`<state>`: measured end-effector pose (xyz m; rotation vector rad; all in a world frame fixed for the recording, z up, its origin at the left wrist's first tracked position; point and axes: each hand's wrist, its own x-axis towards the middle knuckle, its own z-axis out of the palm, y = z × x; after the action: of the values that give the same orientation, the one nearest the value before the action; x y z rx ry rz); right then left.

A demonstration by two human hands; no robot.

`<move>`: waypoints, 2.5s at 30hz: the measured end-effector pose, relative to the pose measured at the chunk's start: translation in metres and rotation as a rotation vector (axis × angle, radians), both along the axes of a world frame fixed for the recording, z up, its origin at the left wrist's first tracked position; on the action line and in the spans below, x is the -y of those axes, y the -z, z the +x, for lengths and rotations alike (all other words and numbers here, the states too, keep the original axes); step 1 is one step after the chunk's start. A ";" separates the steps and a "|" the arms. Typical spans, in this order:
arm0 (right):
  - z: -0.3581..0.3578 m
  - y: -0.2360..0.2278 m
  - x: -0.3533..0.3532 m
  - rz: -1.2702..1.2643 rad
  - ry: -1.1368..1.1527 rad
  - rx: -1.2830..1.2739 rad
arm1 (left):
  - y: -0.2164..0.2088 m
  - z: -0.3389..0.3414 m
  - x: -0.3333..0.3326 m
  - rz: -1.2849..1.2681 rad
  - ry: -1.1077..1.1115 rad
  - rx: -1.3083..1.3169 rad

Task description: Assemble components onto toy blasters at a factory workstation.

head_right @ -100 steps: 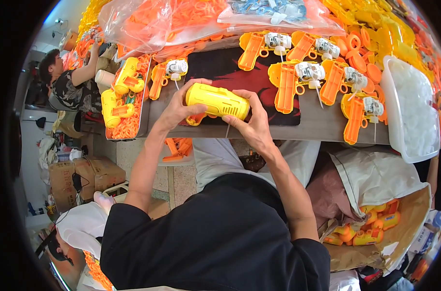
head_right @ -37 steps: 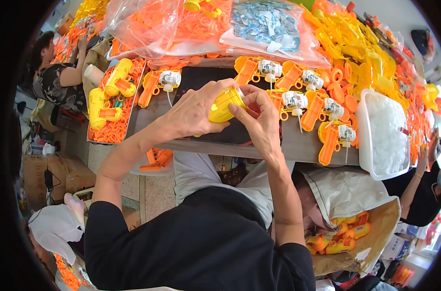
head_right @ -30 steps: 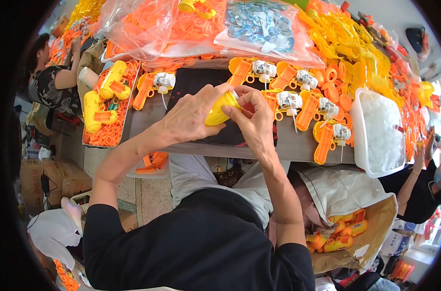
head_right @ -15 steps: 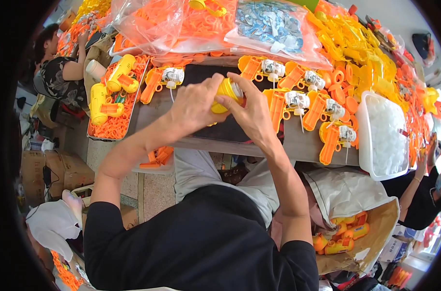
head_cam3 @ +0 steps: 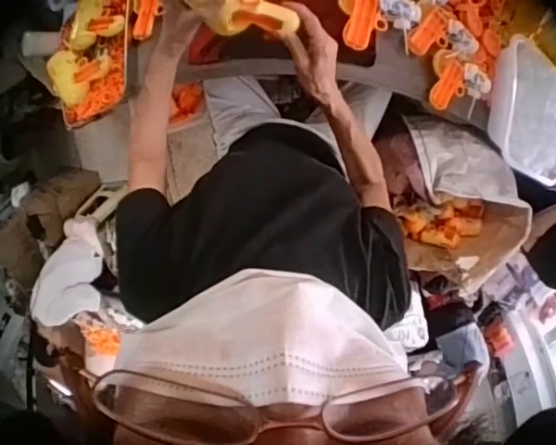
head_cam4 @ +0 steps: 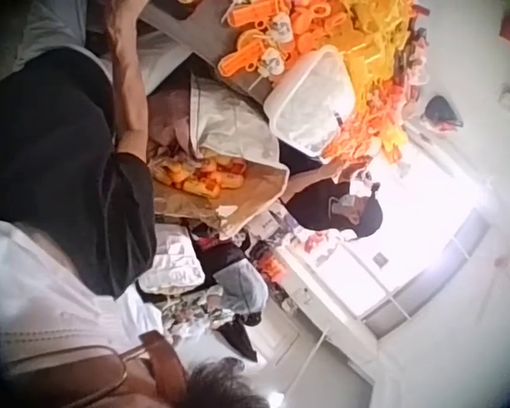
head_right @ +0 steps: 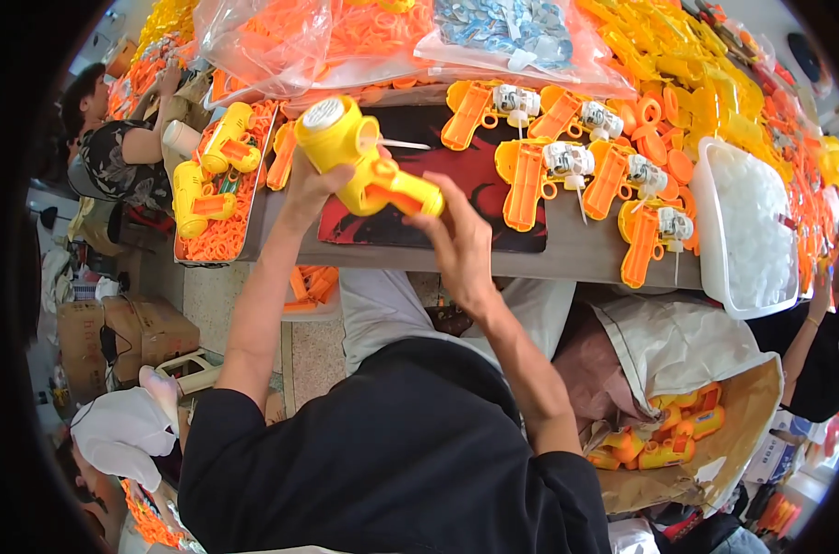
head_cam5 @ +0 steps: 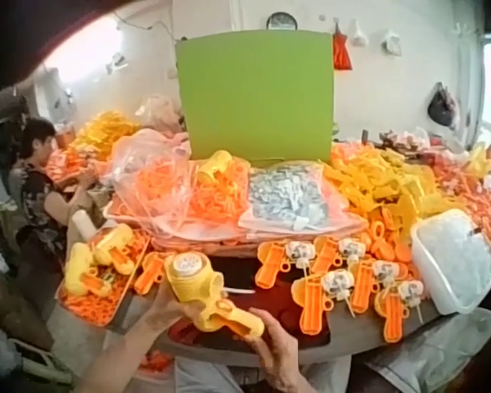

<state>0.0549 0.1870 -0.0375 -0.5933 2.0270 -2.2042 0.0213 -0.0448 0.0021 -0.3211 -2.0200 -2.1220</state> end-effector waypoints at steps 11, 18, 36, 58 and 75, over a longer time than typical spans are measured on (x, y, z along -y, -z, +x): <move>-0.010 0.010 0.006 0.225 0.160 -0.397 | -0.004 0.005 0.023 0.013 0.172 0.101; -0.021 0.040 -0.018 0.238 0.022 -0.005 | -0.071 0.015 0.109 -0.508 -0.539 0.180; -0.019 0.036 -0.007 0.323 0.055 -0.084 | -0.055 -0.106 0.228 -1.768 -0.815 0.281; -0.138 -0.036 -0.136 0.376 0.426 -0.286 | 0.000 -0.067 0.108 -1.529 0.115 -0.286; -0.372 -0.017 -0.251 1.059 0.805 -1.196 | 0.000 -0.006 -0.059 -1.620 0.201 -0.385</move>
<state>-0.3174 0.4382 -0.0202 -1.1558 3.9724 -0.2819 0.0156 0.0141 0.0024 -0.9972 -2.8949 0.0643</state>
